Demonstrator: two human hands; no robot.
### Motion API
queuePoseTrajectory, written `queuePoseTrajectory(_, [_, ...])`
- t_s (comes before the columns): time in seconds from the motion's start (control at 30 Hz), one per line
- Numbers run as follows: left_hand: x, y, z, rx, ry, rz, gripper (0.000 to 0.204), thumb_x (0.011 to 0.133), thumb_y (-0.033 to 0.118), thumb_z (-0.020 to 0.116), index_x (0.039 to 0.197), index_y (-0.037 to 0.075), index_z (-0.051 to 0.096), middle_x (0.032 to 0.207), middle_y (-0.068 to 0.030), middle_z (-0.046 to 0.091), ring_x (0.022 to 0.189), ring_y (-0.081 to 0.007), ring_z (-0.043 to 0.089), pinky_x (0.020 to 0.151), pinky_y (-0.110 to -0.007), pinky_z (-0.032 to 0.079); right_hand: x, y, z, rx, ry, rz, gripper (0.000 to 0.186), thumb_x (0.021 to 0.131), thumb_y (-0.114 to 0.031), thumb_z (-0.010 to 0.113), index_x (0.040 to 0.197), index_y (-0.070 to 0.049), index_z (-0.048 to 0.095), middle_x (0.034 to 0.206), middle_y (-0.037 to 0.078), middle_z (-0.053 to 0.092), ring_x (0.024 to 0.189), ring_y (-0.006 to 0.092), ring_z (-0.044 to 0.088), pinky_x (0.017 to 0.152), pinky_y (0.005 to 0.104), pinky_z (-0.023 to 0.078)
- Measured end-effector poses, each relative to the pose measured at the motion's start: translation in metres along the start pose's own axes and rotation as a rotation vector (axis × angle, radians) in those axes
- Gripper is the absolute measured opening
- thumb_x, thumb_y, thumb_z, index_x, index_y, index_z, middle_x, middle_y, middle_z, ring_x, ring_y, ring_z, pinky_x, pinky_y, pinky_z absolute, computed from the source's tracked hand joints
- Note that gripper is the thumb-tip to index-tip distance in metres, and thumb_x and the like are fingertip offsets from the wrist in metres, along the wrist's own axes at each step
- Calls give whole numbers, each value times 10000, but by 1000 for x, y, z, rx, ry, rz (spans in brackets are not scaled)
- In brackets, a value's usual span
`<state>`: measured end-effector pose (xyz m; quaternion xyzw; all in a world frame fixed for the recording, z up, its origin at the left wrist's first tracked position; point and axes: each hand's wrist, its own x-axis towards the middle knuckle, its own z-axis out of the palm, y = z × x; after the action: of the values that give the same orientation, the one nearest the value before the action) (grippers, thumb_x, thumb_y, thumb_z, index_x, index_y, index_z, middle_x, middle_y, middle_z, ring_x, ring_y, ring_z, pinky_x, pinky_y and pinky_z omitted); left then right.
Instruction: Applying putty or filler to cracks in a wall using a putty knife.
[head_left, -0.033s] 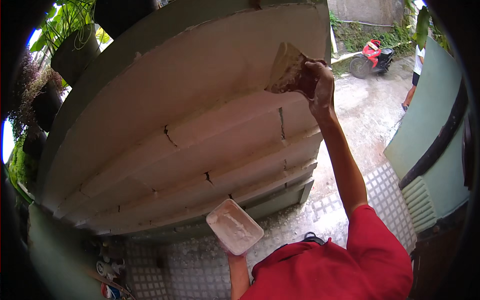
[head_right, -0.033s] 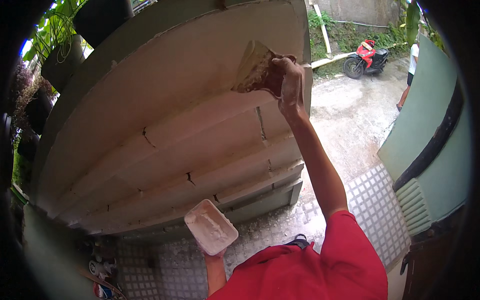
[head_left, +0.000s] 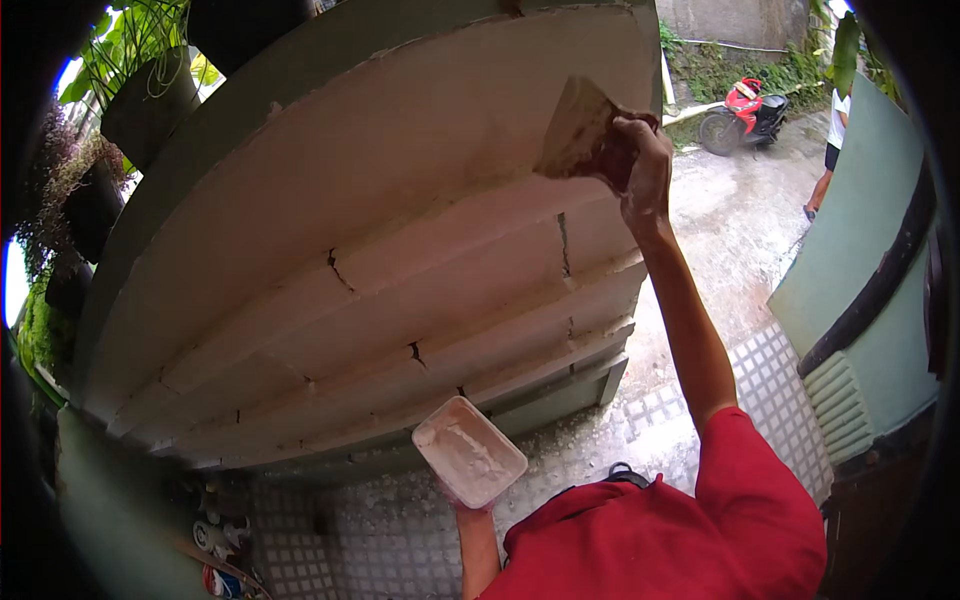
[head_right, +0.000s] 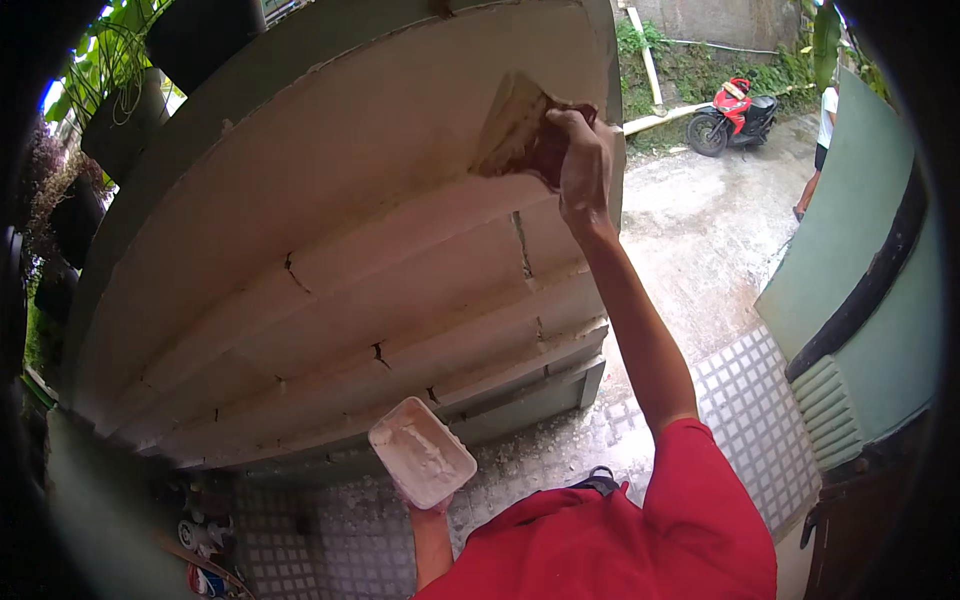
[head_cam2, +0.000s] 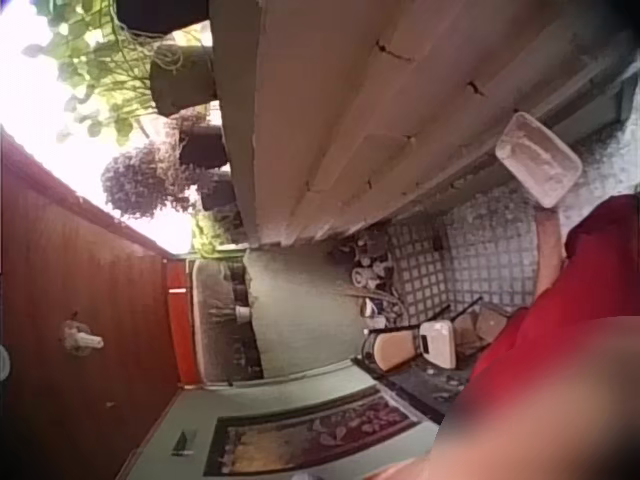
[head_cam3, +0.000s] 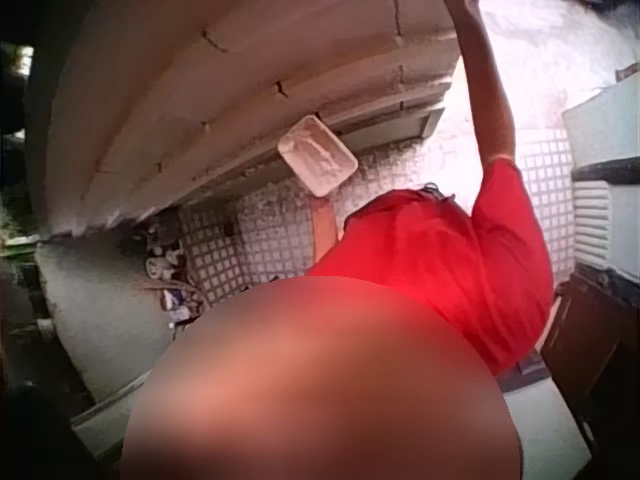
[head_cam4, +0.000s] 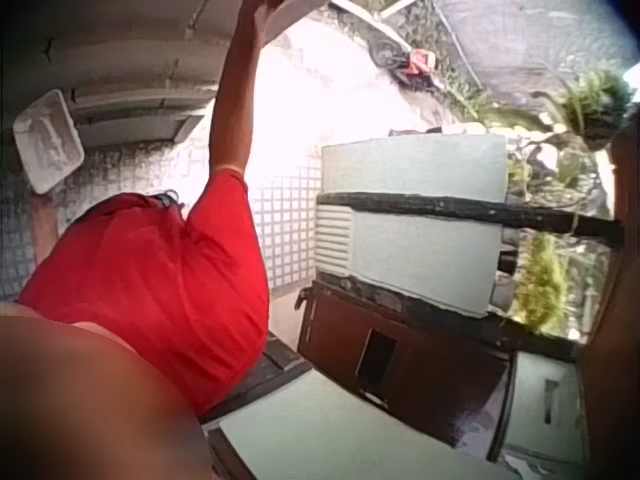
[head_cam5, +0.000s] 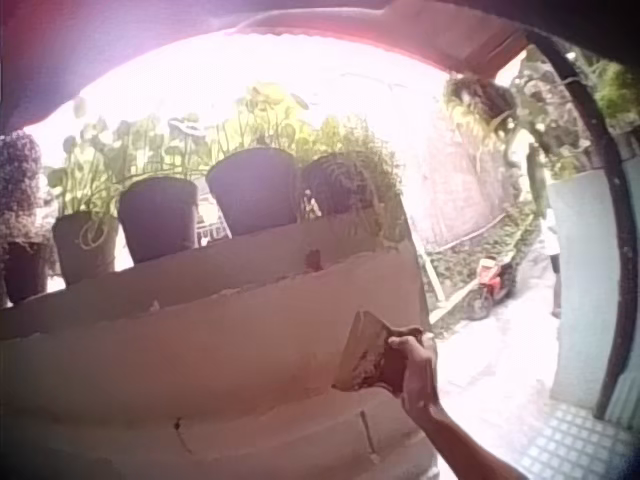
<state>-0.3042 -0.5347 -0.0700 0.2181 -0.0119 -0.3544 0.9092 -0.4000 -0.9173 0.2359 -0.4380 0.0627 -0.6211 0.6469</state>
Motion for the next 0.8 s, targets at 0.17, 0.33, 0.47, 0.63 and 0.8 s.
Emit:
queuePoseTrajectory(0.17, [1, 1, -2, -3, 39, -25, 631, 915, 576, 471, 1408, 182, 452, 1346, -119, 542, 1198, -403, 531, 1013, -602, 418, -12, -17, 38, -1059, -114, -888, 185, 913, -81, 603, 1062, 3, 671, 898, 120, 657, 757, 248, 654, 683, 329, 531])
queuePoseTrajectory(0.33, [-14, 2, 27, 62, -42, -27, 631, 930, 592, 423, 1417, 190, 448, 1364, -113, 530, 1230, -403, 504, 1031, -622, 385, -7, 6, 46, -1233, -310, -1177, 186, 893, -70, 572, 1050, -20, 658, 921, 100, 603, 897, 296, 609, 767, 407, 507])
queuePoseTrajectory(0.47, [-5, -5, -14, 84, -67, 20, 633, 941, 581, 428, 1449, 204, 411, 1428, -73, 481, 1285, -345, 477, 1058, -565, 397, 5, 55, 29, -1362, -391, -1123, 296, 853, -30, 539, 1130, -26, 644, 1094, 128, 633, 1070, 338, 597, 877, 417, 511])
queuePoseTrajectory(0.63, [9, -3, -38, 107, -81, 11, 631, 949, 567, 438, 1467, 210, 391, 1468, -45, 451, 1322, -303, 458, 1082, -515, 402, -3, 69, 21, -1487, -441, -973, 378, 836, -11, 518, 1196, -44, 628, 1227, 129, 623, 1201, 339, 553, 961, 433, 503])
queuePoseTrajectory(0.8, [7, -2, 4, 94, -105, -55, 615, 942, 569, 432, 1435, 202, 426, 1411, -75, 492, 1271, -344, 482, 1060, -545, 396, -10, 30, 15, -1436, -745, -788, 446, 838, 26, 553, 1265, -95, 602, 1099, 124, 649, 1053, 346, 610, 889, 424, 523])
